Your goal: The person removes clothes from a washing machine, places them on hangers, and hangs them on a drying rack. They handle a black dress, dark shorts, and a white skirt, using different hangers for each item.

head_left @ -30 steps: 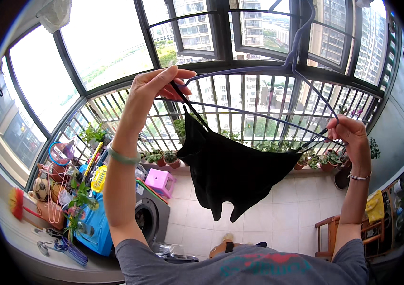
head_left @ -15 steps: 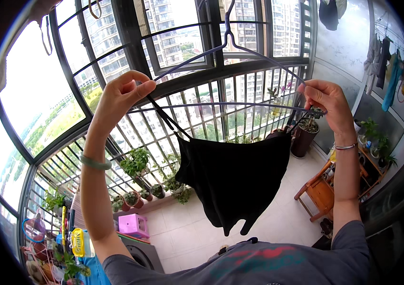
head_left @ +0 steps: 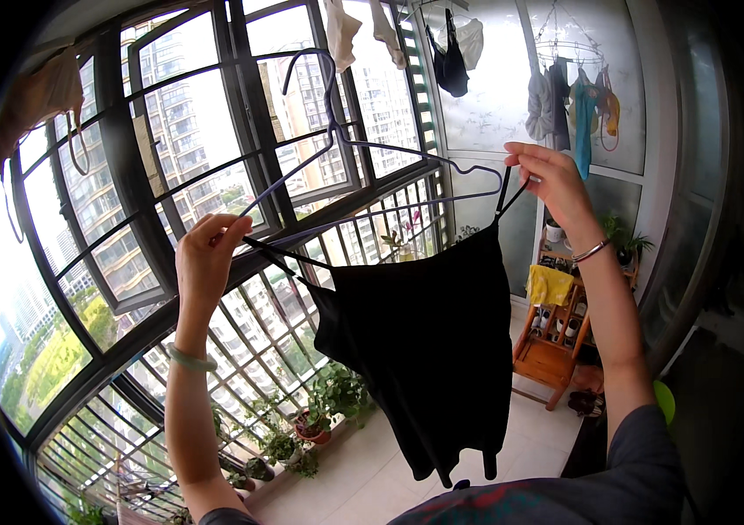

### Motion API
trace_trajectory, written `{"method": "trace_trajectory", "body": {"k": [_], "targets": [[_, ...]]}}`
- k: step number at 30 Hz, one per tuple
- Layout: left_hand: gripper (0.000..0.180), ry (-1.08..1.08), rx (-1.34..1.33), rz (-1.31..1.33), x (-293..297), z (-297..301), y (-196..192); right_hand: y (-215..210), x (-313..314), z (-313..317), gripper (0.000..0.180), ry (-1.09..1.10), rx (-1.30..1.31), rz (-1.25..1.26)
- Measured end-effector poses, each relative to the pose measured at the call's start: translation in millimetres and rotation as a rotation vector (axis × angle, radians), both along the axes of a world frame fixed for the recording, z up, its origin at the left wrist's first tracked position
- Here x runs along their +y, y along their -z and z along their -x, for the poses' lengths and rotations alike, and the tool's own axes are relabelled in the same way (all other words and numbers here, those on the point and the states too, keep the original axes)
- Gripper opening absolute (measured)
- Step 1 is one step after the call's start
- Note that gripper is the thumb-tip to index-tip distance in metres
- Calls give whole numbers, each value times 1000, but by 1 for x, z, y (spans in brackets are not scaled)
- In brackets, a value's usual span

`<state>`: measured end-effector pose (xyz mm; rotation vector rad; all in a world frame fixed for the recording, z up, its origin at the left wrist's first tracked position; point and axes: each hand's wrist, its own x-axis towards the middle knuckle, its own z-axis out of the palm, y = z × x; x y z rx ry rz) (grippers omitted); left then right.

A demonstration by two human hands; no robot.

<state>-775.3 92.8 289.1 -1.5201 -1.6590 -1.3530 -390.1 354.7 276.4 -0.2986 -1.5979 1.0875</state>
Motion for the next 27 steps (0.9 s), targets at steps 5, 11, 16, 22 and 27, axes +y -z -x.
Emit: {"method": "trace_trajectory", "body": {"k": [5, 11, 16, 22, 27], "targets": [[22, 131, -81, -16, 36, 1, 1, -13, -6, -19, 29, 49, -40, -25], [23, 190, -17, 39, 70, -28, -5, -34, -8, -20, 31, 68, -88, -133], [23, 258, -45, -19, 96, -30, 0, -44, -6, -30, 34, 135, -174, -215], [20, 368, -107, -41, 119, -22, 0, -41, 35, -73, 33, 137, -103, -159], [19, 354, -58, -37, 146, -30, 4, -34, 36, -70, 32, 23, -66, -117]]}}
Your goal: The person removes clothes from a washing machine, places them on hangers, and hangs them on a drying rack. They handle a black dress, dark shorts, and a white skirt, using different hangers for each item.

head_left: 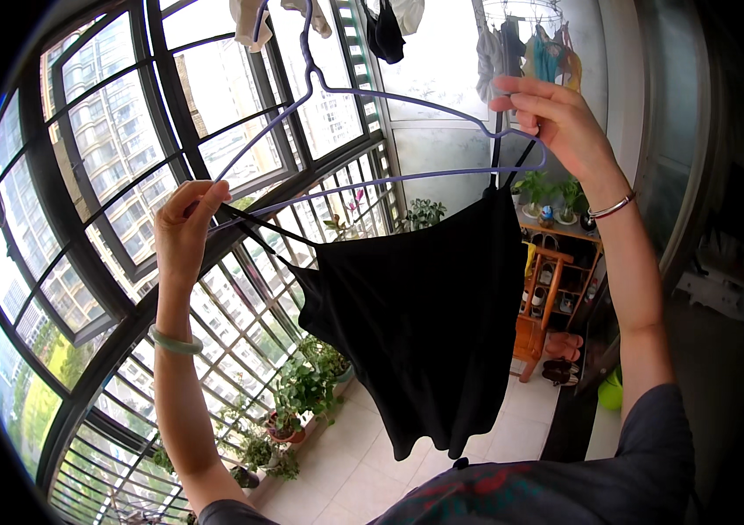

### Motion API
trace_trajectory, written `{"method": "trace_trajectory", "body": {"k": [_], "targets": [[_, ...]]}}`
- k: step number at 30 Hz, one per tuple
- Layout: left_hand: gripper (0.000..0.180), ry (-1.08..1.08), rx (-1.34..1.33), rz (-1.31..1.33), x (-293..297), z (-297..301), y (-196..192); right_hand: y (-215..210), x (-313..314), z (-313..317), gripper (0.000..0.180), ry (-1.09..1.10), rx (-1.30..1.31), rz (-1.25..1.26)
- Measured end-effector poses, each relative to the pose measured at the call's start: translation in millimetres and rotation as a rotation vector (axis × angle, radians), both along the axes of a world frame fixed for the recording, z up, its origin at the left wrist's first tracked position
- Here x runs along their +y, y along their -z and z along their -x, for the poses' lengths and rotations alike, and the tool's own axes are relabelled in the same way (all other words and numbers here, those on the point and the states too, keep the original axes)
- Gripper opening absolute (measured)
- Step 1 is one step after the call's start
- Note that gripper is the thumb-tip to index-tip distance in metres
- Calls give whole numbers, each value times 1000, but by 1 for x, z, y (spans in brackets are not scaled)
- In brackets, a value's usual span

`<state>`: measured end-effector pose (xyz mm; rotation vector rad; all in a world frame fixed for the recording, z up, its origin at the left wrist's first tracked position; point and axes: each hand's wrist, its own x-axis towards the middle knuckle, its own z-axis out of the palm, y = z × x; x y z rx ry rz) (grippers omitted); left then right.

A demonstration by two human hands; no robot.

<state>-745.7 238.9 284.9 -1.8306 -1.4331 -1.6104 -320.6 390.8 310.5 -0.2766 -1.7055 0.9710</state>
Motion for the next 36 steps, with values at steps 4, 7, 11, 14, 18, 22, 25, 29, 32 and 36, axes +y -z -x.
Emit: {"method": "trace_trajectory", "body": {"k": [4, 7, 11, 14, 18, 22, 25, 29, 32, 36], "targets": [[18, -7, -25, 17, 10, -5, -1, 7, 18, -15, 34, 70, -48, 11], [18, -49, -28, 17, 10, -2, -2, 13, 32, -27, 33, 68, 15, 79], [20, -73, 17, 53, 11, -8, -4, 11, 29, -23, 35, 54, 16, 76], [21, -41, 20, 51, 20, -11, -3, 6, 18, -12, 35, 35, -15, 35], [24, -44, 53, 53, 36, -26, -4, -3, 7, -2, 33, 55, -72, -87], [26, 30, -54, 59, 51, -25, -8, -13, 4, -3, 28, 322, -214, -413], [27, 162, -135, 11, 63, -28, -17, -18, 12, -9, 24, 402, -203, -526], [27, 185, -178, 29, 86, -30, -36, -29, 23, -24, 22, 508, -179, -758], [26, 231, -148, 44, 101, -38, -46, -36, 27, -44, 23, 447, -296, -564], [24, 347, -132, 50, 127, -51, -52, -22, 43, -72, 33, 60, -213, -241]]}}
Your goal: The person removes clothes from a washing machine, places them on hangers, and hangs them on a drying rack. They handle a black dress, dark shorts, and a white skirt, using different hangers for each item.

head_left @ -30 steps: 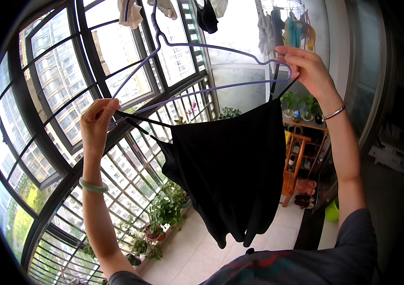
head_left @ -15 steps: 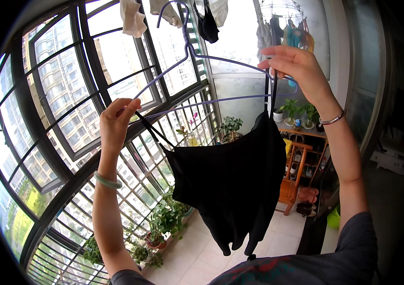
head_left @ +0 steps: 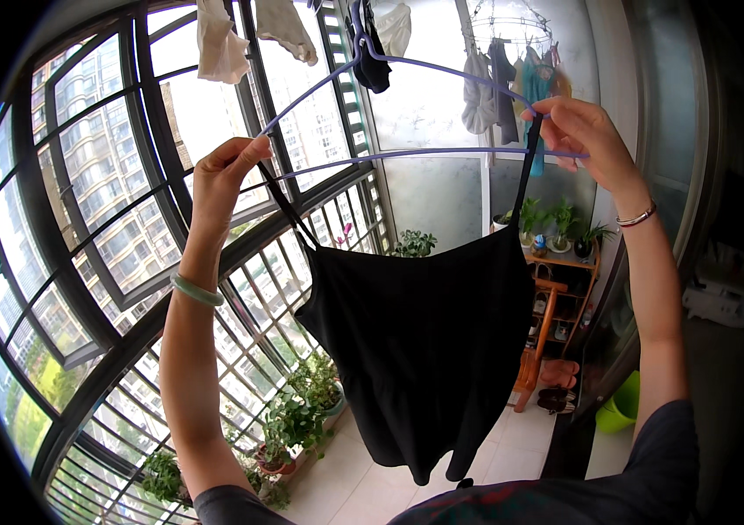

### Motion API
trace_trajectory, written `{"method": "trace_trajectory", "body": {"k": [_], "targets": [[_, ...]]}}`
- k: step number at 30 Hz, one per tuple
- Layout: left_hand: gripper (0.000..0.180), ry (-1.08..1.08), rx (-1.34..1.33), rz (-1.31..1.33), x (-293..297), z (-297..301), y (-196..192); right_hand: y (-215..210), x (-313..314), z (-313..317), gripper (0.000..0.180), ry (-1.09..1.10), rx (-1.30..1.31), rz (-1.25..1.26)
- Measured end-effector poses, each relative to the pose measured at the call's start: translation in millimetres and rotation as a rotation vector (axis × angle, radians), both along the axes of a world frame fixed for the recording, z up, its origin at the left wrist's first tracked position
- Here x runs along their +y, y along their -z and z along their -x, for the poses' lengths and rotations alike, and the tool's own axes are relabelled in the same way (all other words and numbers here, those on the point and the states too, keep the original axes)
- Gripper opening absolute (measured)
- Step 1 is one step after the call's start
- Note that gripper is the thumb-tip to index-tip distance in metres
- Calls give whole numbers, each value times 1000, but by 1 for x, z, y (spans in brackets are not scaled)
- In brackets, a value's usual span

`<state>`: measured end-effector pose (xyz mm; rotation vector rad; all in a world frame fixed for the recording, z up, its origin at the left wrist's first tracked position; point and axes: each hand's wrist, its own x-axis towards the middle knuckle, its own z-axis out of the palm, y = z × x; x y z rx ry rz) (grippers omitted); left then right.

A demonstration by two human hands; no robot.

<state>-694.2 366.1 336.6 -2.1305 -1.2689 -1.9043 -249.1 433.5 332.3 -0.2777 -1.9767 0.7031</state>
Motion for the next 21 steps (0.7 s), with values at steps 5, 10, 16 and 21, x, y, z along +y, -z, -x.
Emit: {"method": "trace_trajectory", "body": {"k": [5, 10, 16, 21], "targets": [[21, 44, -31, 25, 39, -10, 2, 23, 13, -10, 52, -104, 92, 61], [30, 14, 54, 108, 86, -16, 4, 27, 28, -4, 56, -93, 238, 145], [31, 61, 76, 102, 166, -21, 15, 30, 62, 7, 56, 13, 326, 82], [49, 98, 59, 63, 249, -24, 23, 19, 114, 22, 51, 117, 400, 23]]}}
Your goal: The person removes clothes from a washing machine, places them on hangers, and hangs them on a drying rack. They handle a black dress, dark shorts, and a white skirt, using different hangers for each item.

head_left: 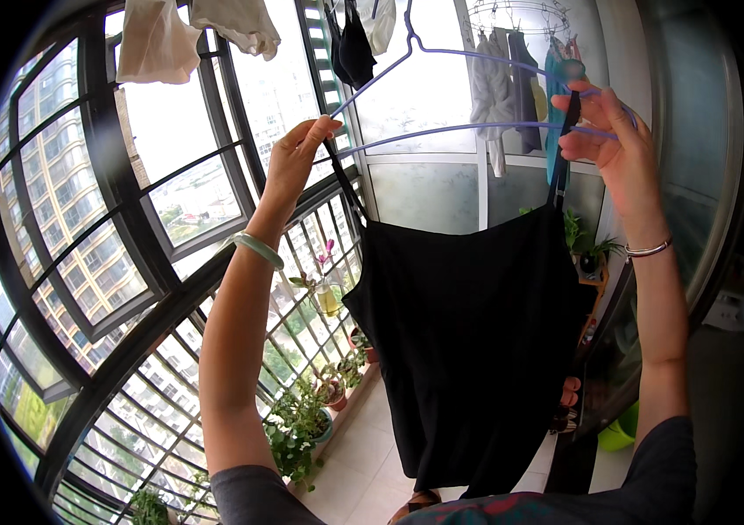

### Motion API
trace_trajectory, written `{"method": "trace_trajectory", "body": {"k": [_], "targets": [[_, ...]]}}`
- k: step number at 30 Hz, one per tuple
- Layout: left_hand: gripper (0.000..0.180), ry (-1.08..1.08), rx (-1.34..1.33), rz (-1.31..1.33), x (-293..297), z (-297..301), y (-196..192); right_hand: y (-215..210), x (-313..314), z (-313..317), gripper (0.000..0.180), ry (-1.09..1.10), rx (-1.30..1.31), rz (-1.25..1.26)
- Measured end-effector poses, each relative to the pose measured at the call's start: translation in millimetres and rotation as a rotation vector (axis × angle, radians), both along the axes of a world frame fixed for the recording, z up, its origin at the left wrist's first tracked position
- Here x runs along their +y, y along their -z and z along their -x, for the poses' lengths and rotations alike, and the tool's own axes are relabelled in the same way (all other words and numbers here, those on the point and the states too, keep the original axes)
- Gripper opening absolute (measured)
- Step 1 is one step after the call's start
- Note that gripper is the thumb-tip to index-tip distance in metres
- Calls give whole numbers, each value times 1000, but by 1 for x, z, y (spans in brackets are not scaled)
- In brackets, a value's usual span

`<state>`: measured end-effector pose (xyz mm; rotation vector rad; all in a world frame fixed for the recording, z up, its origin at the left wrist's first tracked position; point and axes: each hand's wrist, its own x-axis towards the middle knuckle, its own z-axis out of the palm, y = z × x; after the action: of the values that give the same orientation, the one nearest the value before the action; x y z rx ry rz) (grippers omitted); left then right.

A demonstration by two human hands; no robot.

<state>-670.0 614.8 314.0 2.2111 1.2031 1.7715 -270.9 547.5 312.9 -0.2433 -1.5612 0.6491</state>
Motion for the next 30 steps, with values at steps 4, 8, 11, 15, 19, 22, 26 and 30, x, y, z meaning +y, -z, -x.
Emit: {"method": "trace_trajectory", "body": {"k": [4, 8, 11, 15, 19, 22, 26, 30], "targets": [[70, 132, -160, 14, 61, 5, 18, -21, 54, -3, 47, 84, 5, -93], [78, 305, -277, 334, 144, 26, 84, -60, 107, 2, 46, 251, -45, -127], [85, 415, -243, 579, 195, 31, 145, -88, 147, 14, 47, 353, -52, -189], [99, 452, -67, 821, 245, 21, 193, -117, 206, 37, 49, 390, -90, -198], [107, 520, -102, 835, 313, 6, 210, -139, 249, 103, 38, 297, 231, -151], [111, 536, -119, 831, 349, -6, 195, -157, 290, 112, 48, 339, 179, -195], [108, 434, -292, 750, 393, -7, 179, -172, 350, 128, 48, 287, 233, -251], [119, 383, -221, 703, 447, 15, 184, -189, 406, 147, 43, 206, 301, -269]]}}
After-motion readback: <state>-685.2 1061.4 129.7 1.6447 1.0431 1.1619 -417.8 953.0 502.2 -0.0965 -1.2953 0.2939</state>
